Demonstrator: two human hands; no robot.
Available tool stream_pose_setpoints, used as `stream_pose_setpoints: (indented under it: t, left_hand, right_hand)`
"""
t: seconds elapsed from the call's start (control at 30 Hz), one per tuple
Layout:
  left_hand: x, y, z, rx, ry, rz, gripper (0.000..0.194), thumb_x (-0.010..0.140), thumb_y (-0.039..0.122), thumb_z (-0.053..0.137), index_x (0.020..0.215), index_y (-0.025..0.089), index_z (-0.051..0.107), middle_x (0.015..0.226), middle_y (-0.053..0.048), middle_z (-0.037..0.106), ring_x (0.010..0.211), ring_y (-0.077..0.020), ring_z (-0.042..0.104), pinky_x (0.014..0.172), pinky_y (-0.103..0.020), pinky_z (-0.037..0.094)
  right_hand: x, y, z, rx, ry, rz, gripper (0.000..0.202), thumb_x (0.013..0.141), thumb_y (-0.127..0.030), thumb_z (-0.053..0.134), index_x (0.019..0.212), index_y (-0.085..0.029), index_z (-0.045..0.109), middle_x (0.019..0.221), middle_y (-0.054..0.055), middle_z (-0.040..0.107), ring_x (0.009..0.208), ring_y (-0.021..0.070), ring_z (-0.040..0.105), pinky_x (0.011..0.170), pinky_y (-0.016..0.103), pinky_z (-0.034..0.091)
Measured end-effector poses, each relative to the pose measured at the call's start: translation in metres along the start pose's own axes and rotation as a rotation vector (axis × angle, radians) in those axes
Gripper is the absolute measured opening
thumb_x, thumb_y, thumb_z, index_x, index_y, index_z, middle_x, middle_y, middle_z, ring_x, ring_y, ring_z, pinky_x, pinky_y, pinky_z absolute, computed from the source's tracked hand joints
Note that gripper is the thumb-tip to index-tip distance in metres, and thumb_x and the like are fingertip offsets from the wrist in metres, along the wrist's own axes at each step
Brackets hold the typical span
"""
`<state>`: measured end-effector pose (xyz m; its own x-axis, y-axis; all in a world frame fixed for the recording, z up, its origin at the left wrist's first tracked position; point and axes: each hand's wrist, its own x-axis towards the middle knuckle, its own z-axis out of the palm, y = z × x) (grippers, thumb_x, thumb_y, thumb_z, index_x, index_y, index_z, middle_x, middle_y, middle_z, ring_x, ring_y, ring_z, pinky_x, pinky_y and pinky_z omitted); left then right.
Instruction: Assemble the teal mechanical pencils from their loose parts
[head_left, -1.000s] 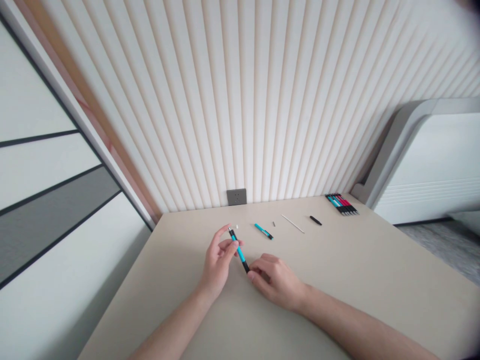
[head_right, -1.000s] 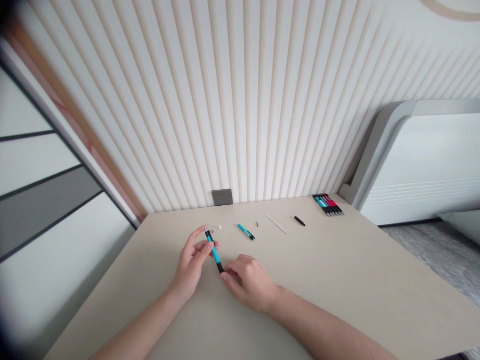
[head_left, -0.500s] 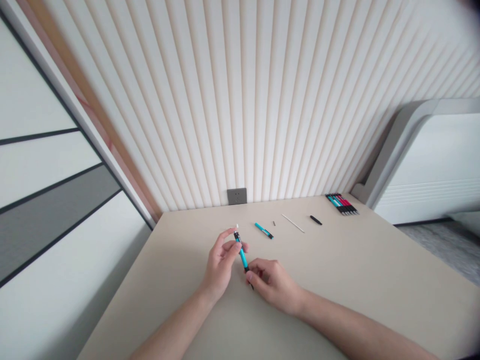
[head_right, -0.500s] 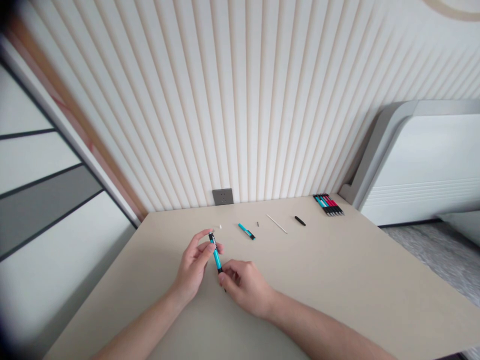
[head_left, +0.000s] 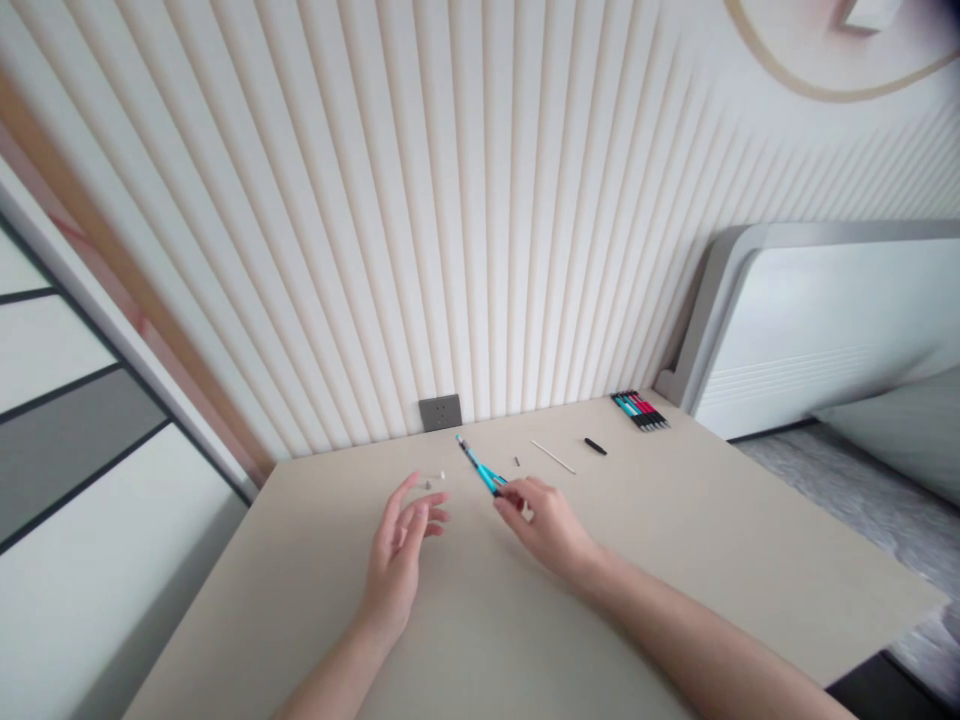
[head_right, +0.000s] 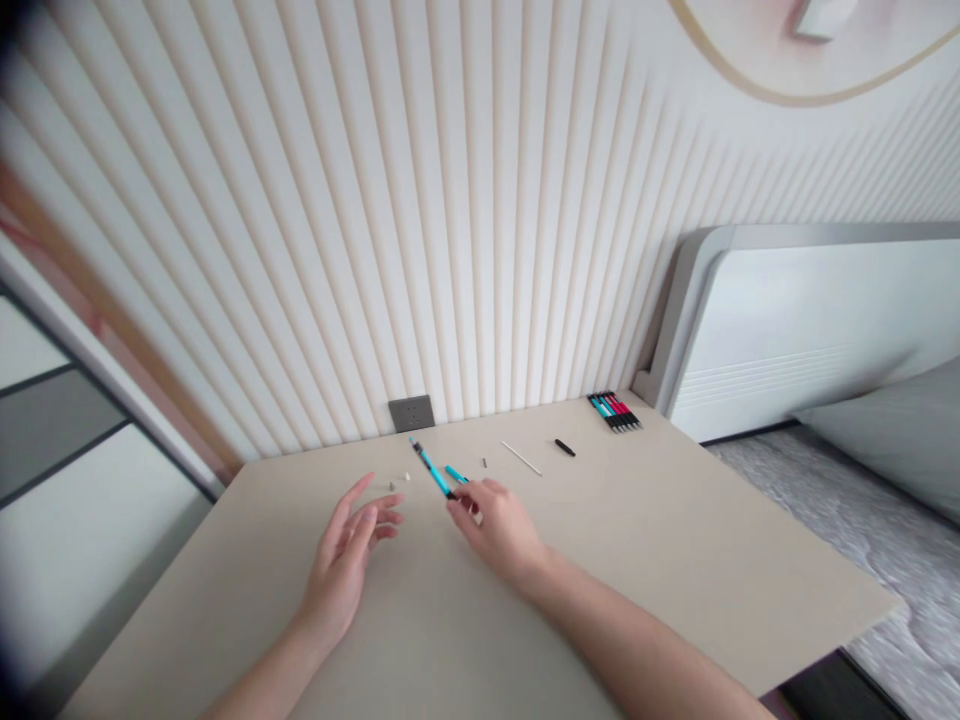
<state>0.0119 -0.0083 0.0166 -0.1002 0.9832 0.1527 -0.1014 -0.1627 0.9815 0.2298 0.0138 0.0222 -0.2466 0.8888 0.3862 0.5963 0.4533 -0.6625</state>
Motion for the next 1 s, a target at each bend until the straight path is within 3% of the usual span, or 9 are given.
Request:
stream_pose_setpoints:
  t: [0.07,0.17,0.23,0.37,0.6,1.0]
  left_hand:
    - [0.003,-0.003,-0.002,0.062,-0.044,-0.038,0.046,0.085,0.049,0.061,0.115,0.014,0.056,0.09,-0.009,0.067,0.078,-0.0181,0.061,0.071,-0.027,0.048]
    - [0.003,-0.005,-0.002,0.119,-0.143,-0.08,0.041,0.084,0.05,0.061,0.102,0.013,0.062,0.071,-0.004,0.063,0.069,-0.0167,0.057,0.066,-0.025,0.046]
    - [0.002,-0.005,0.0,0.139,-0.192,-0.097,0.041,0.083,0.051,0.062,0.101,0.014,0.063,0.069,-0.004,0.062,0.066,-0.017,0.057,0.063,-0.025,0.046]
    - [0.0,-0.004,0.001,0.172,-0.251,-0.145,0.043,0.083,0.052,0.06,0.104,0.014,0.063,0.072,-0.004,0.062,0.065,-0.0176,0.056,0.062,-0.026,0.045]
    - [-0.001,-0.003,0.001,0.208,-0.28,-0.179,0.045,0.084,0.054,0.057,0.106,0.015,0.062,0.072,-0.003,0.061,0.064,-0.0173,0.055,0.063,-0.026,0.043]
    - [0.0,-0.007,-0.003,0.234,-0.324,-0.195,0.04,0.087,0.05,0.057,0.107,0.016,0.061,0.075,-0.004,0.062,0.066,-0.0162,0.055,0.064,-0.025,0.044]
  right_hand:
    - [0.017,0.028,-0.025,-0.165,0.149,0.053,0.027,0.094,-0.04,0.046,0.094,-0.021,0.065,0.08,0.004,0.066,0.076,0.0169,0.059,0.073,0.027,0.042]
    - [0.037,0.079,-0.069,-0.462,0.319,0.267,0.034,0.096,-0.041,0.04,0.101,-0.02,0.066,0.087,0.006,0.067,0.085,0.0187,0.06,0.077,0.028,0.041]
    - [0.042,0.112,-0.095,-0.699,0.294,0.452,0.036,0.096,-0.04,0.037,0.102,-0.021,0.067,0.096,0.007,0.068,0.094,0.0194,0.059,0.076,0.027,0.04]
    - [0.038,0.158,-0.124,-0.811,0.285,0.584,0.032,0.093,-0.033,0.043,0.093,-0.017,0.071,0.101,0.014,0.067,0.1,0.0254,0.057,0.08,0.032,0.039]
    - [0.035,0.193,-0.121,-0.899,0.213,0.633,0.028,0.091,-0.031,0.049,0.091,-0.015,0.072,0.103,0.015,0.067,0.102,0.0264,0.057,0.085,0.035,0.035]
    - [0.042,0.211,-0.119,-0.943,0.243,0.679,0.034,0.093,-0.036,0.044,0.104,-0.015,0.069,0.11,0.016,0.064,0.105,0.0277,0.053,0.086,0.037,0.034]
